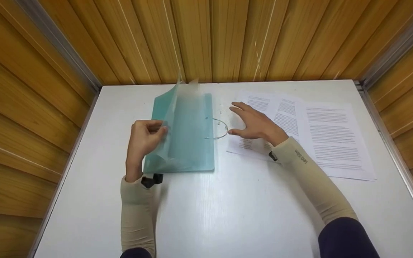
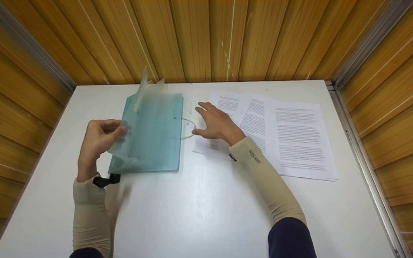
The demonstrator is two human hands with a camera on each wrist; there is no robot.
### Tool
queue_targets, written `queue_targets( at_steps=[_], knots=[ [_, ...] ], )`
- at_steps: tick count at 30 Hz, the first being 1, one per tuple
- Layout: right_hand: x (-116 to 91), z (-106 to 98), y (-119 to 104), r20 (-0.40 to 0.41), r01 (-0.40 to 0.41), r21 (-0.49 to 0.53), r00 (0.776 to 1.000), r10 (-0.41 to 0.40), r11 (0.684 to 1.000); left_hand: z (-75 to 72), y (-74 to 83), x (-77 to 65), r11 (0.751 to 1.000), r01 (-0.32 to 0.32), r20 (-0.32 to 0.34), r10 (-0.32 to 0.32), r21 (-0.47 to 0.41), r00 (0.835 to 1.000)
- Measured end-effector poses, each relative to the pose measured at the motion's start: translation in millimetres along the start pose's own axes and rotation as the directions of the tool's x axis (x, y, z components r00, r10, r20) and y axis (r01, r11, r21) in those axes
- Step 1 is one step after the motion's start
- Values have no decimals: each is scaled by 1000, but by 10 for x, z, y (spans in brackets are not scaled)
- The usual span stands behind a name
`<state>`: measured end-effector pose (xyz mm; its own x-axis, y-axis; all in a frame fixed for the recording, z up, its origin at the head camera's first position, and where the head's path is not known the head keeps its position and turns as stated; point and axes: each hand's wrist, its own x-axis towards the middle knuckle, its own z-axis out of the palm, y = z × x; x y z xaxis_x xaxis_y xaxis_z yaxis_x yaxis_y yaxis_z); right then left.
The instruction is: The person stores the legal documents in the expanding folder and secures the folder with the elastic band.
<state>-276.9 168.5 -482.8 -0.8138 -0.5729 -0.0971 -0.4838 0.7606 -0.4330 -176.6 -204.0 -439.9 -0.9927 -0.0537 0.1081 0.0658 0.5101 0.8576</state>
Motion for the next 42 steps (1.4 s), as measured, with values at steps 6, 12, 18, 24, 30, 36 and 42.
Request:
queue_targets(
  at_steps=[6,12,18,24,30,36,42],
  knots=[
    [-132,-141,80,-44,-38,-3,998,38,999,-19,1,-4,1000,-6,-5,6,-4,1000],
    [-289,-244,190,-66,-70,-2,995,70,998,11,9,0,1000,-9,3,9,1,1000],
    [-451,-326,307,-66,-121,7,990,122,993,51,25,11,1000,-11,13,11,1,1000],
    [-562,-418,417,-71,-160,9,984,161,987,50,6,13,1000,-5,22,5,2,1000],
    [-676,-502,547,-97,-186,28,977,188,982,31,-15,4,1000,-22,7,22,-17,1000],
    [-870,-560,720,-84,-239,39,967,241,970,37,-24,-16,1000,1,11,-1,-12,1000],
    [-1027,-663,890,-109,-295,58,948,299,954,26,4,-4,1000,-3,1,3,10,1000]
  ],
)
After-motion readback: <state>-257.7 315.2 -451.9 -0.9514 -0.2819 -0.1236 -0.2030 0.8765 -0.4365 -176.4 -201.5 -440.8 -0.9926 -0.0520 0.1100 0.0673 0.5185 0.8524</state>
